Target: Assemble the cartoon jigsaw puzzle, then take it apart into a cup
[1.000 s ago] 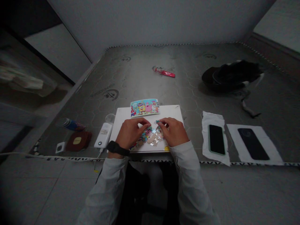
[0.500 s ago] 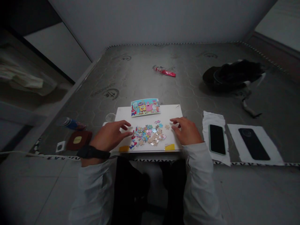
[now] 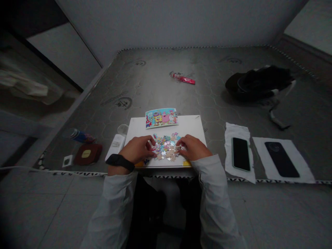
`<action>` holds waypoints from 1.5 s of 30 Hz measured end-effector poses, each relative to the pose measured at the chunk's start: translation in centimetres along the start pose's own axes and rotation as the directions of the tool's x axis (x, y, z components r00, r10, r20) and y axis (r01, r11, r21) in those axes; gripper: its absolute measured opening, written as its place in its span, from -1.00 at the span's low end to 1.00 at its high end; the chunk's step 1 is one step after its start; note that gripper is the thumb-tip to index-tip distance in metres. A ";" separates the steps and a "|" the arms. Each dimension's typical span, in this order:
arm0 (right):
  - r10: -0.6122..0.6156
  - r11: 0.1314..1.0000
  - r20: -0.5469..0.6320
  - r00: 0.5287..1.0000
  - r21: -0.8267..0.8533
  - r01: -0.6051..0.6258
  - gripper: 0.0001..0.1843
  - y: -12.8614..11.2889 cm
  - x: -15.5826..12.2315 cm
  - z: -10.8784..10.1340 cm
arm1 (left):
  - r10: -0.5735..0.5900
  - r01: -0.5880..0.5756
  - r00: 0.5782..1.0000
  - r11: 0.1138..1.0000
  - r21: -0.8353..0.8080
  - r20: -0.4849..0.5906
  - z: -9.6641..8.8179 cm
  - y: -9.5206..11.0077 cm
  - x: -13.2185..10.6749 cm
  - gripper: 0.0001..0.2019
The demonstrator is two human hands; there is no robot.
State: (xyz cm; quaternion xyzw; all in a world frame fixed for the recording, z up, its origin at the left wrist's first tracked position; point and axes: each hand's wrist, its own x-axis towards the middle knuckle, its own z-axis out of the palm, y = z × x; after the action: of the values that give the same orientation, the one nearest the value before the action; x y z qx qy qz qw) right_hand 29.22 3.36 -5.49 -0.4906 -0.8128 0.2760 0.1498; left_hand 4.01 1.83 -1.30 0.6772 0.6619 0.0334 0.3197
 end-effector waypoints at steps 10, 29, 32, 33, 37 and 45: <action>0.076 0.996 -0.070 0.995 0.043 -0.073 -0.92 -0.2 0.3 -0.3 | 0.061 -0.061 0.995 0.998 0.006 -0.073 -0.1 0.2 0.4 -0.89; 0.029 0.998 -0.169 0.985 -0.046 -0.037 -0.77 0.1 -0.1 -1.2 | 0.091 -0.086 0.970 0.996 0.034 -0.224 -0.3 0.4 0.4 -0.90; 0.044 0.997 -0.154 0.987 -0.049 -0.052 -0.79 0.1 0.0 -1.1 | 0.098 -0.087 0.967 0.995 0.057 -0.233 -0.4 0.5 0.3 -0.90; 0.042 0.997 -0.153 0.987 -0.052 -0.051 -0.79 0.1 0.0 -1.1 | 0.099 -0.087 0.967 0.994 0.064 -0.234 -0.4 0.5 0.3 -0.90; 0.023 0.997 -0.160 0.987 -0.067 -0.034 -0.80 -0.1 0.1 -1.1 | 0.098 -0.085 0.965 0.994 0.066 -0.244 -0.5 0.5 0.2 -0.88; -0.006 0.997 -0.246 0.969 -0.072 -0.012 -0.79 0.3 -1.3 -2.1 | 0.209 -0.202 0.963 0.978 0.054 -0.169 -1.3 2.1 -4.3 -0.78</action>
State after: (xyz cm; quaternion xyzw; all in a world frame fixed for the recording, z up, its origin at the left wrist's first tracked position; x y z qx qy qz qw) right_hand 31.07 2.97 -3.97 -0.5276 -0.7966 0.1835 0.2311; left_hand 4.70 -1.44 2.33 0.7424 0.6138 0.1133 0.2434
